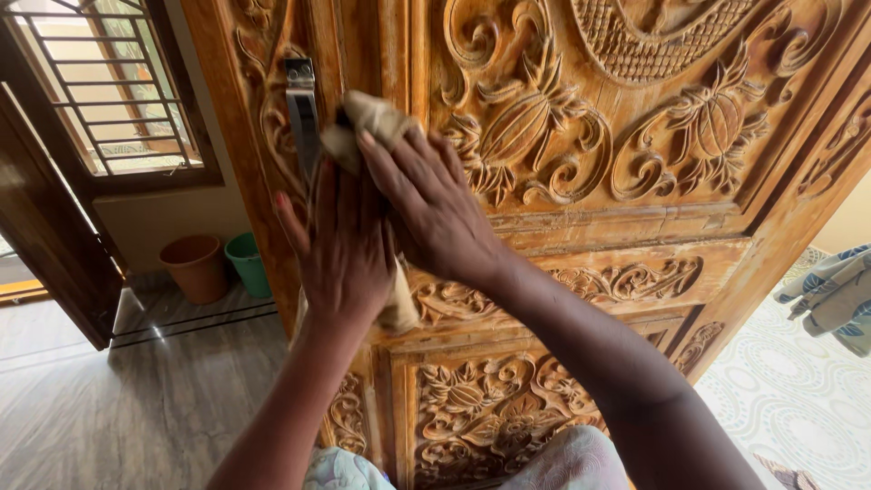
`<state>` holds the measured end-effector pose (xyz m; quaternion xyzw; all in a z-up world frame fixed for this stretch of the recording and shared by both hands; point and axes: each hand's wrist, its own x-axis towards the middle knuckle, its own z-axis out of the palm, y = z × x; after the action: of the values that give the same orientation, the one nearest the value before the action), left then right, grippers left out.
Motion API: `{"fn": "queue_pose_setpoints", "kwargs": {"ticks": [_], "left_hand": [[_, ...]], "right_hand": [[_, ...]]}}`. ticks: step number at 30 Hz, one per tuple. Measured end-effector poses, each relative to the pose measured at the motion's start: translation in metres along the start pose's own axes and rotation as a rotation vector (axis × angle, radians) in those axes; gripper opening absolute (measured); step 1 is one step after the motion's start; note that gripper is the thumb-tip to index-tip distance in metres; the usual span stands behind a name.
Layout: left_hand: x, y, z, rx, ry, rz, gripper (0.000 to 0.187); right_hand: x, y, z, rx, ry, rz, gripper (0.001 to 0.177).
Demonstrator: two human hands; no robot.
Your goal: The person wipes the surface of a carved wooden door with a cloth. They clean the door handle, lock, and carved panels, moving the cloth over the intricate details.
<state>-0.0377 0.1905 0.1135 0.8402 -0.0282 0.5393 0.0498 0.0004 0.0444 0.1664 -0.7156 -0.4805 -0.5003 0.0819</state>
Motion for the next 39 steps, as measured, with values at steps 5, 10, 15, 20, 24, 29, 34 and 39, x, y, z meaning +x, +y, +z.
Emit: {"fn": "queue_pose_setpoints", "kwargs": {"ticks": [5, 10, 15, 20, 24, 29, 34, 39], "left_hand": [[0.087, -0.017, -0.008, 0.292, 0.200, 0.084, 0.063], [0.090, -0.016, -0.001, 0.256, 0.175, 0.099, 0.064], [0.008, -0.013, 0.031, 0.343, -0.008, 0.062, 0.077], [-0.105, -0.015, 0.088, 0.164, -0.113, -0.019, 0.070], [-0.161, -0.024, 0.107, 0.052, -0.037, 0.045, 0.047], [-0.150, -0.028, 0.102, -0.167, 0.100, 0.200, 0.045], [-0.106, 0.028, 0.093, -0.556, 0.121, 0.055, 0.043], [-0.069, 0.076, 0.088, -1.231, -0.176, -0.378, 0.033]], "right_hand": [[0.086, 0.051, -0.008, -0.301, 0.019, 0.010, 0.066], [0.094, 0.062, 0.010, -0.304, -0.036, 0.033, 0.061], [0.023, 0.040, 0.051, -0.163, -0.155, -0.049, 0.068], [-0.075, 0.012, 0.092, -0.035, -0.296, -0.200, 0.076], [-0.130, -0.003, 0.104, 0.084, -0.295, -0.221, 0.081], [-0.160, 0.012, 0.093, -0.152, -0.188, -0.169, 0.076], [-0.174, 0.005, 0.059, 0.153, -0.134, 0.203, 0.081], [-0.191, 0.006, 0.054, 0.088, -0.010, 0.236, 0.081]]}}
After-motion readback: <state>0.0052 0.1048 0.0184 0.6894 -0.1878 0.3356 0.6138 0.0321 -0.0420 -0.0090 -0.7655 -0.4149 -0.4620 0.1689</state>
